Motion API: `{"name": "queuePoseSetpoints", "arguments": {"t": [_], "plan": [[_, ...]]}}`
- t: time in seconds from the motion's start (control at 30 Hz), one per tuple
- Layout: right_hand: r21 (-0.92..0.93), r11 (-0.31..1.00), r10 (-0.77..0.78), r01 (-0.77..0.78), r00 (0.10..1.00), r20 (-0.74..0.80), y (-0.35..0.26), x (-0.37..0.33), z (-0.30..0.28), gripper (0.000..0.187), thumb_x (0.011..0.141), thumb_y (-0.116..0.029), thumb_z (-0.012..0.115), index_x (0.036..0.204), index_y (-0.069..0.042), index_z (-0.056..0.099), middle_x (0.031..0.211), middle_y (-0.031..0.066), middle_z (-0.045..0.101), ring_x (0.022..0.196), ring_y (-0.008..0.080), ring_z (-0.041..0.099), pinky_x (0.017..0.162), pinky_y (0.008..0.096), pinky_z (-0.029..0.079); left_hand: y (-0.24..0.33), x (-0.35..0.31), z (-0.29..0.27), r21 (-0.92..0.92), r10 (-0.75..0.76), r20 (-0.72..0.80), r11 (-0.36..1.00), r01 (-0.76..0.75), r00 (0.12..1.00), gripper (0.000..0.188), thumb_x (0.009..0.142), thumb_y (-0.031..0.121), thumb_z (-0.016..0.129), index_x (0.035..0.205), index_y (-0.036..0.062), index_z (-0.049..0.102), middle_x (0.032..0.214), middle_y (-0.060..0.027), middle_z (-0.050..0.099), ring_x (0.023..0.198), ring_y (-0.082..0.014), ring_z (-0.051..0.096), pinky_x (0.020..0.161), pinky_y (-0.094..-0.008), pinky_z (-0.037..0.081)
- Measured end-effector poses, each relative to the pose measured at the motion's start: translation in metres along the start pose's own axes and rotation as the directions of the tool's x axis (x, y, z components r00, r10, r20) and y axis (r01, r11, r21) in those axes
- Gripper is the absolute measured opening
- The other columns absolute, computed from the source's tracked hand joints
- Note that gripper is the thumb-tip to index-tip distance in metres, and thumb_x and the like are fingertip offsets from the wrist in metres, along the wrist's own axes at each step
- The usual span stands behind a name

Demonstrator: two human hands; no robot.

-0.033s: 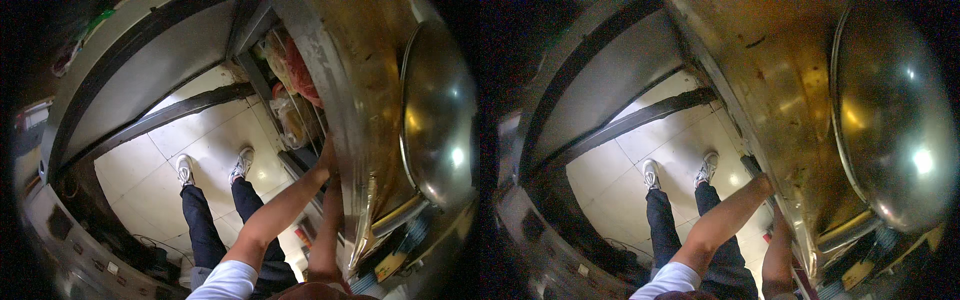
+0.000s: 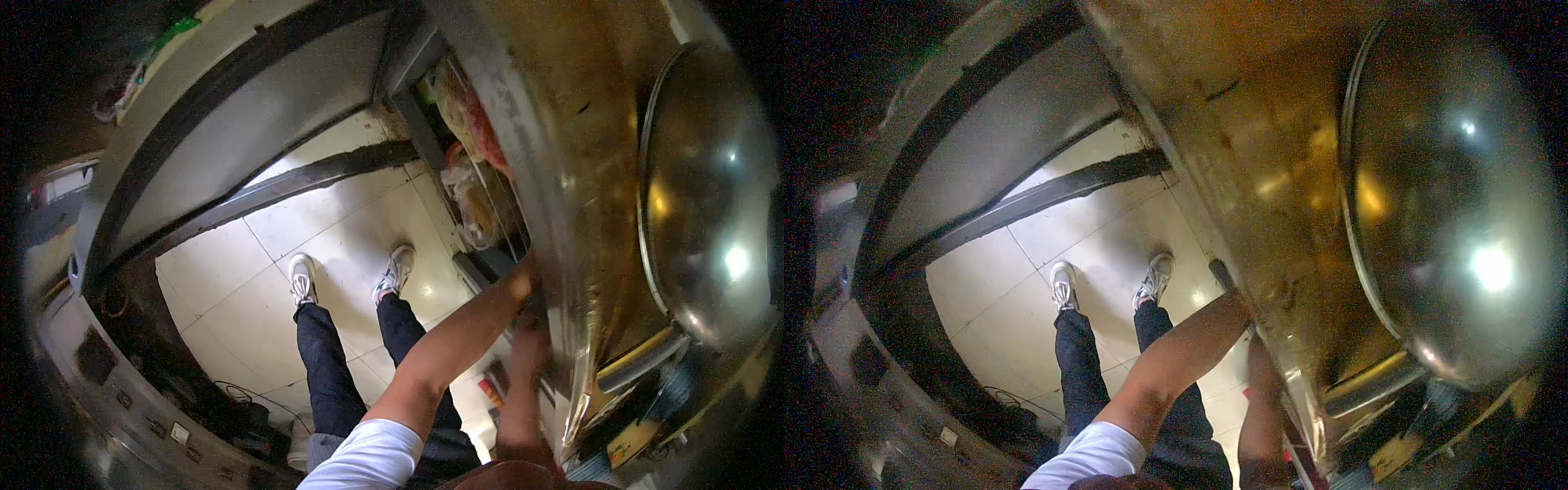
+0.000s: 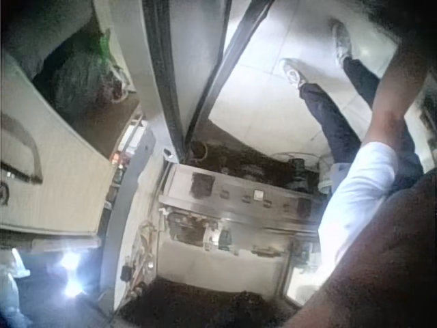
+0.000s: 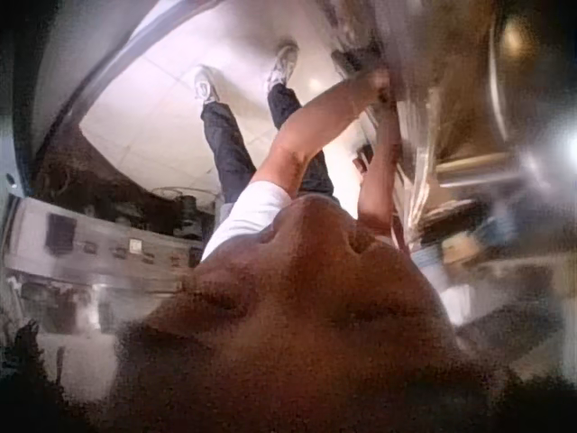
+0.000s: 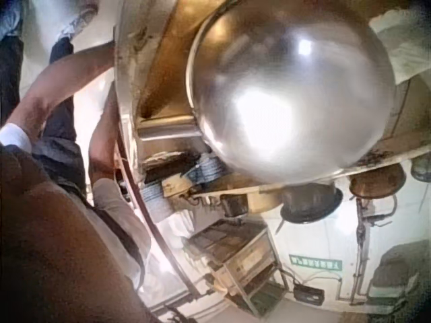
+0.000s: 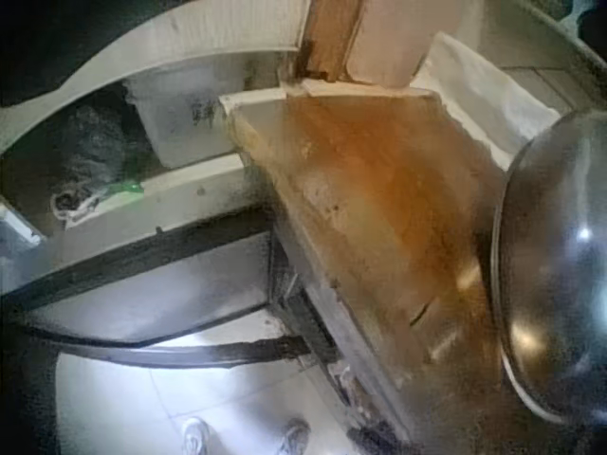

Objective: The person moves a metal tray containing bean sprouts and transfers the sprouts by hand into a plastic bag, then ties the bag and places it inside a refrigerator.

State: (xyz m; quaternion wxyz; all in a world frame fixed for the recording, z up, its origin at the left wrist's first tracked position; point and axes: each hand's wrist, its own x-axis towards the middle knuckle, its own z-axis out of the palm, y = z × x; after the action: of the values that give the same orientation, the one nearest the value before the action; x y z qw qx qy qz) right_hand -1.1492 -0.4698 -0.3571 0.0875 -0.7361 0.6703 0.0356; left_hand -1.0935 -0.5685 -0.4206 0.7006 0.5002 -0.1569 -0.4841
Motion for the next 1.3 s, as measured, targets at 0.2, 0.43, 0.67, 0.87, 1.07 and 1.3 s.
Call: {"name": "queuePoseSetpoints", "arguments": {"t": [0.2,0.43,0.67,0.87,1.07,1.3], "plan": [[0.255,0.966,-0.015,-0.054,0.965,0.263,-0.012,-0.084,-0.015,0.043,0.091,-0.017,0.054,0.128,0.005,0.047,0.126,0.0255,0.05,0.118,0.0391,0.047,0.102,0.0453,0.036,0.006,0.009,0.013,0.067,0.011,0.004,0.998,-0.011,1.0,0.048,0.085,0.009,0.062,0.128,0.0018,0.043,0.125,-0.0191,0.044,0.115,-0.0367,0.046,0.097,-0.0414,0.039],[0.439,0.889,-0.046,-0.13,0.929,0.367,0.016,-0.144,-0.02,0.032,0.087,-0.017,0.058,0.113,0.002,0.055,0.109,0.016,0.06,0.101,0.0271,0.058,0.087,0.0396,0.045,0.009,0.04,0.031,0.093,0.058,-0.037,0.994,-0.054,0.998,0.041,0.085,0.007,0.06,0.123,0.0005,0.047,0.122,-0.018,0.05,0.112,-0.0359,0.05,0.094,-0.0401,0.042],[0.448,0.894,-0.15,0.027,0.959,0.241,-0.004,-0.141,-0.018,0.024,0.083,-0.006,0.059,0.106,0.001,0.06,0.093,0.0161,0.065,0.087,0.0264,0.065,0.076,0.0368,0.05,0.008,0.053,0.028,0.161,0.04,0.059,0.986,-0.049,0.997,0.033,0.085,0.004,0.059,0.117,-0.0007,0.052,0.118,-0.0169,0.055,0.108,-0.0351,0.054,0.091,-0.0389,0.044],[0.62,0.752,-0.108,-0.223,0.886,0.451,-0.035,-0.134,-0.025,0.028,0.086,-0.013,0.056,0.109,0.003,0.059,0.096,0.012,0.065,0.081,0.0197,0.064,0.072,0.0302,0.051,0.035,0.048,-0.025,0.253,-0.042,0.147,0.967,0.003,0.988,0.027,0.086,0.002,0.057,0.113,-0.0018,0.056,0.115,-0.0159,0.06,0.105,-0.0344,0.058,0.088,-0.0378,0.047],[0.595,0.749,0.03,-0.291,0.912,0.408,-0.032,-0.156,-0.019,0.02,0.079,0.006,0.055,0.096,0.001,0.065,0.095,0.0131,0.068,0.086,0.0229,0.067,0.074,0.0323,0.055,0.216,-0.055,-0.183,0.784,0.143,0.092,0.6,-0.161,0.985,0.018,0.085,-0.003,0.055,0.102,-0.0034,0.059,0.107,-0.0173,0.063,0.098,-0.0336,0.061,0.083,-0.0385,0.049],[0.577,0.716,0.22,-0.393,0.912,0.347,0.025,-0.234,0.03,0.012,0.078,-0.006,0.065,0.09,-0.005,0.067,0.085,0.0065,0.07,0.079,0.0145,0.066,0.073,0.028,0.053,0.371,-0.077,-0.386,0.923,0.355,0.052,-0.375,0.092,0.933,0.058,0.095,0.041,0.047,0.136,0.0003,0.038,0.11,-0.0236,0.05,0.098,-0.0381,0.05,0.082,-0.0534,0.041]]}}
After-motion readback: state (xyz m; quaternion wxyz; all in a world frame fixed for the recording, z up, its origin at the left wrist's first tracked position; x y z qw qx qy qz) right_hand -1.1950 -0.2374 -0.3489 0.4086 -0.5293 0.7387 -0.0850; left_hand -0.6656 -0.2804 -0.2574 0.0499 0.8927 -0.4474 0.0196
